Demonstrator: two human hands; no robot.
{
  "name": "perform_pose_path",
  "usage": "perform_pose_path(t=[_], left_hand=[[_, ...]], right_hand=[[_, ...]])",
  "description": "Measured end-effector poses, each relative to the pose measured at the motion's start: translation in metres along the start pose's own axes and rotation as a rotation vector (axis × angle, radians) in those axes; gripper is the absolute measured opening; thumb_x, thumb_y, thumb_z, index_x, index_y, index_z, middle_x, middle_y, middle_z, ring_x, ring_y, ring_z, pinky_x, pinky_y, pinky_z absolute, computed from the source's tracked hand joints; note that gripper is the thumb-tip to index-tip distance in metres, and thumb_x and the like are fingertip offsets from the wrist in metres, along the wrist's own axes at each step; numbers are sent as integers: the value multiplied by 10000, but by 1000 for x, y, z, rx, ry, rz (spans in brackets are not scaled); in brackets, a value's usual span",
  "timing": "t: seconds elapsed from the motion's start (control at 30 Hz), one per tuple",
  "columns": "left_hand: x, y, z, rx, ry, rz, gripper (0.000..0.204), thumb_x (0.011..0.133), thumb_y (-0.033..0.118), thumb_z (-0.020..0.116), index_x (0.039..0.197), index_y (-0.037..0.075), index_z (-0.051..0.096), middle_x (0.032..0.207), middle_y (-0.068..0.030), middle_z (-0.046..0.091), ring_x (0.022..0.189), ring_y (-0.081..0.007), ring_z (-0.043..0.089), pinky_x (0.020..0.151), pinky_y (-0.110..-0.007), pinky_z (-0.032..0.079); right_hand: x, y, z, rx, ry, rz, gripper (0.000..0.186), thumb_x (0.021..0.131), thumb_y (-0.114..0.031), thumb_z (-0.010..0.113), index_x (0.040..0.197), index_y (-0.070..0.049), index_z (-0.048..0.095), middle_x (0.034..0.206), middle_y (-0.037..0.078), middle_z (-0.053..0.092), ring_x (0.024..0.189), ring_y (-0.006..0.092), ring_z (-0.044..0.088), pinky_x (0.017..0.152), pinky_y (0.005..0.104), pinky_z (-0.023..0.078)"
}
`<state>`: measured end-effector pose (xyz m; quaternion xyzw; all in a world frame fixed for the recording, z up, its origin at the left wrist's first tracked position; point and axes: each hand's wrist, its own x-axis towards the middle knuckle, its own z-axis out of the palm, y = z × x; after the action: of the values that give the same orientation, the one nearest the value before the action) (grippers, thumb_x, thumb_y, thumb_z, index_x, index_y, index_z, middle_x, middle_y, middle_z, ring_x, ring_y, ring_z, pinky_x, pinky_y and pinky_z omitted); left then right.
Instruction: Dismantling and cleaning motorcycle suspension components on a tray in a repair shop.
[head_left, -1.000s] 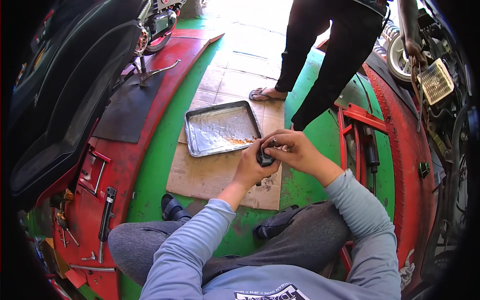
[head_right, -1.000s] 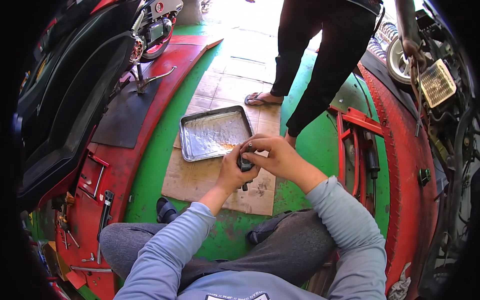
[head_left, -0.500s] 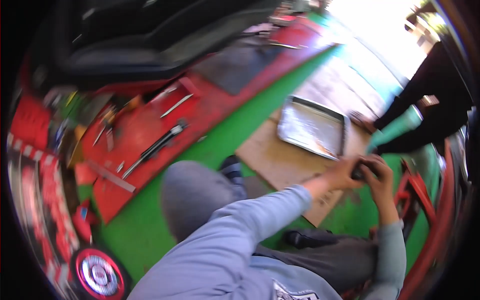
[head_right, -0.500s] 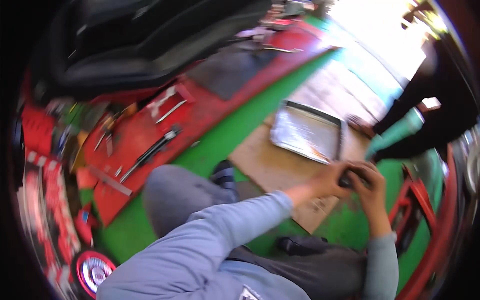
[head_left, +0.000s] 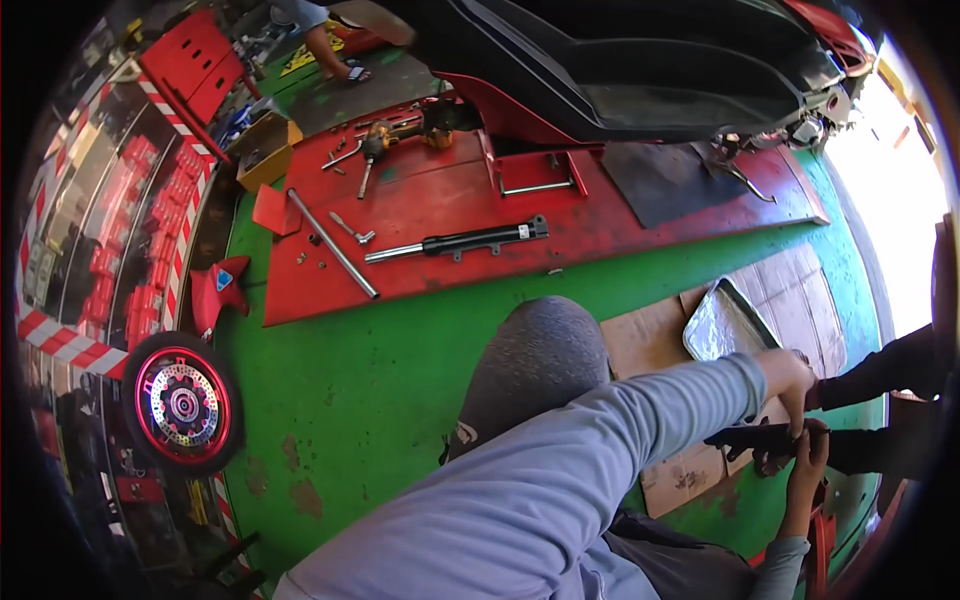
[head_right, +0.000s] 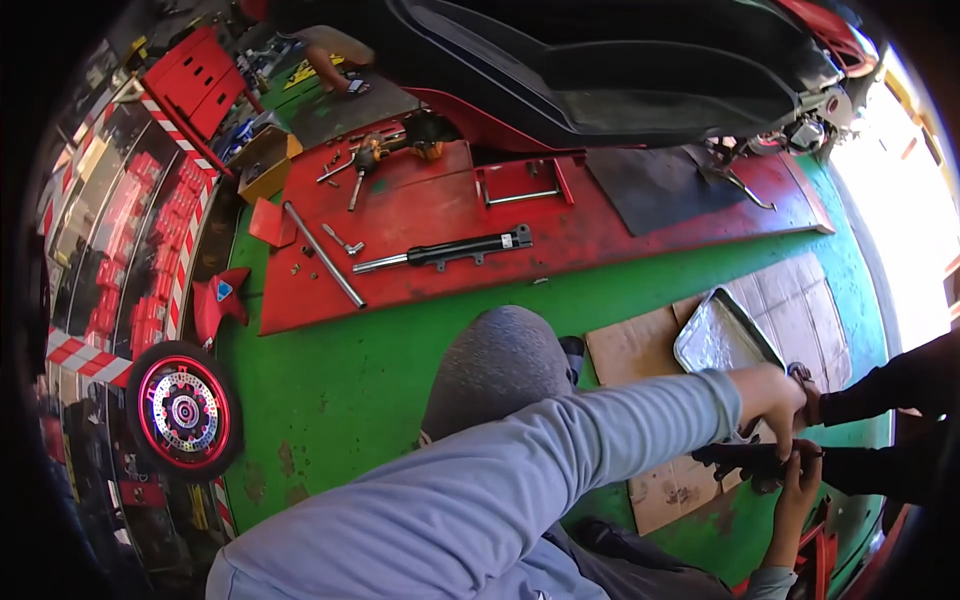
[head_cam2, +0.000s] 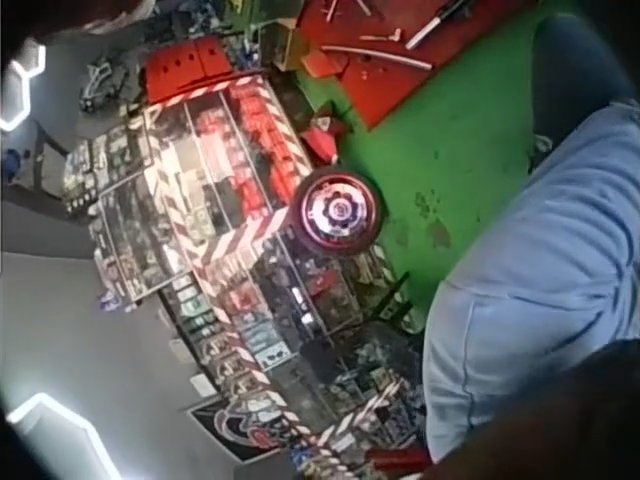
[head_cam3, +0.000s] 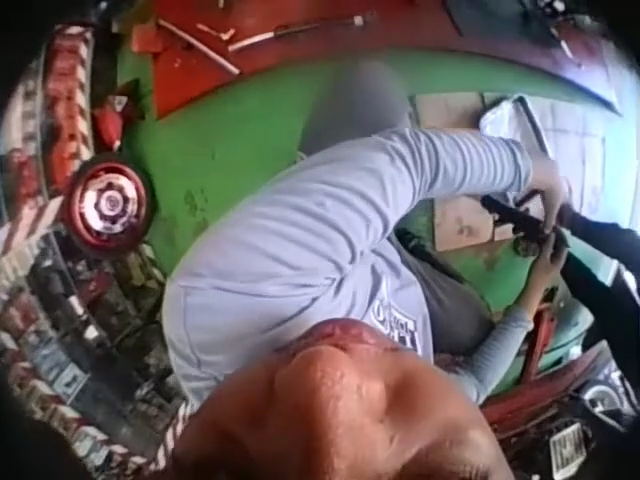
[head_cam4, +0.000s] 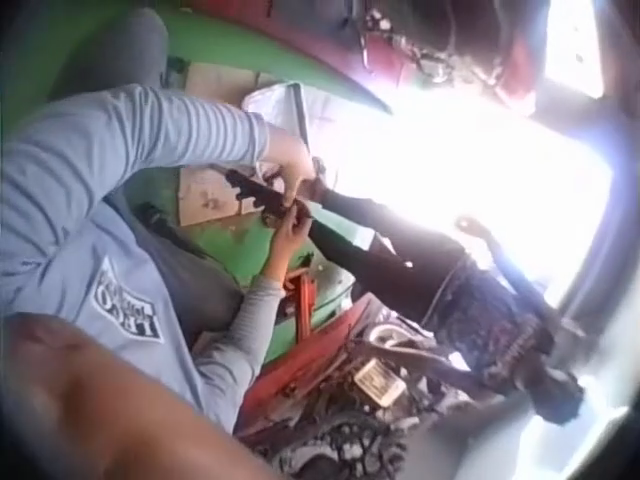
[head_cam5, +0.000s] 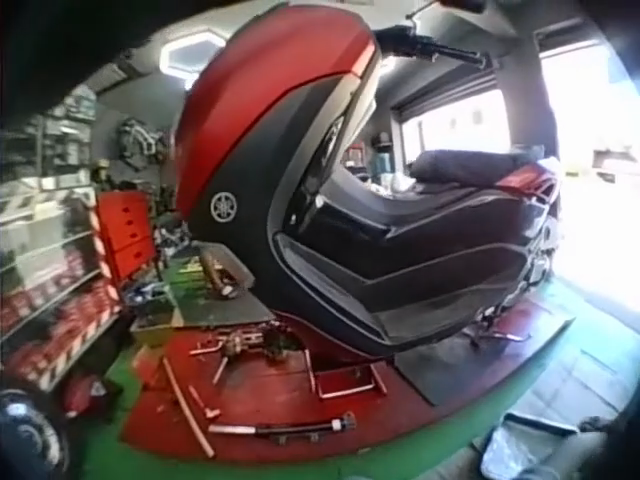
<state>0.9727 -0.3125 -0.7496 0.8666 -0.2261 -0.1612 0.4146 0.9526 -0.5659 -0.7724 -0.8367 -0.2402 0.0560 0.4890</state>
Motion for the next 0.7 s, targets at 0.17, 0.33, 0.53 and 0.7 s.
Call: perform_pose_path(t=[0.17, 0.33, 0.53, 0.7], left_hand=[[-26, 5, -83, 239, -102, -133, 899, 570, 676, 793, 1227, 78, 655, 1267, -179, 621, 1147, -317, 603, 959, -389, 475], [-111, -29, -141, 254, 108, -62, 873, 671, 651, 747, 1239, 1, 611, 1263, -187, 613, 1135, -328, 598, 965, -408, 468], [-334, -118, -141, -127, 635, -215, 566, 869, 402, 715, 1262, 19, 579, 1137, -135, 665, 1034, -196, 635, 885, -320, 512], [-504, -167, -22, -423, 1198, -670, 407, 924, 339, 652, 1202, 47, 595, 1070, -49, 655, 944, -142, 628, 806, -290, 510]], right_hand=[[4, -2, 12, 56, 3, 18, 223, 999, -114, 516, 1203, -25, 525, 1079, 45, 555, 978, 127, 519, 864, 254, 422], [14, 12, 10, 63, -85, 28, 273, 973, -99, 511, 1236, -28, 492, 1073, 58, 548, 980, 128, 505, 891, 259, 402], [34, -4, 23, 55, -208, 67, 227, 957, -123, 478, 1165, -37, 509, 985, 51, 560, 857, 131, 543, 763, 263, 454], [49, -5, 21, 135, -199, 103, 191, 951, -181, 481, 1095, -70, 536, 912, 33, 581, 796, 115, 547, 697, 256, 452]])
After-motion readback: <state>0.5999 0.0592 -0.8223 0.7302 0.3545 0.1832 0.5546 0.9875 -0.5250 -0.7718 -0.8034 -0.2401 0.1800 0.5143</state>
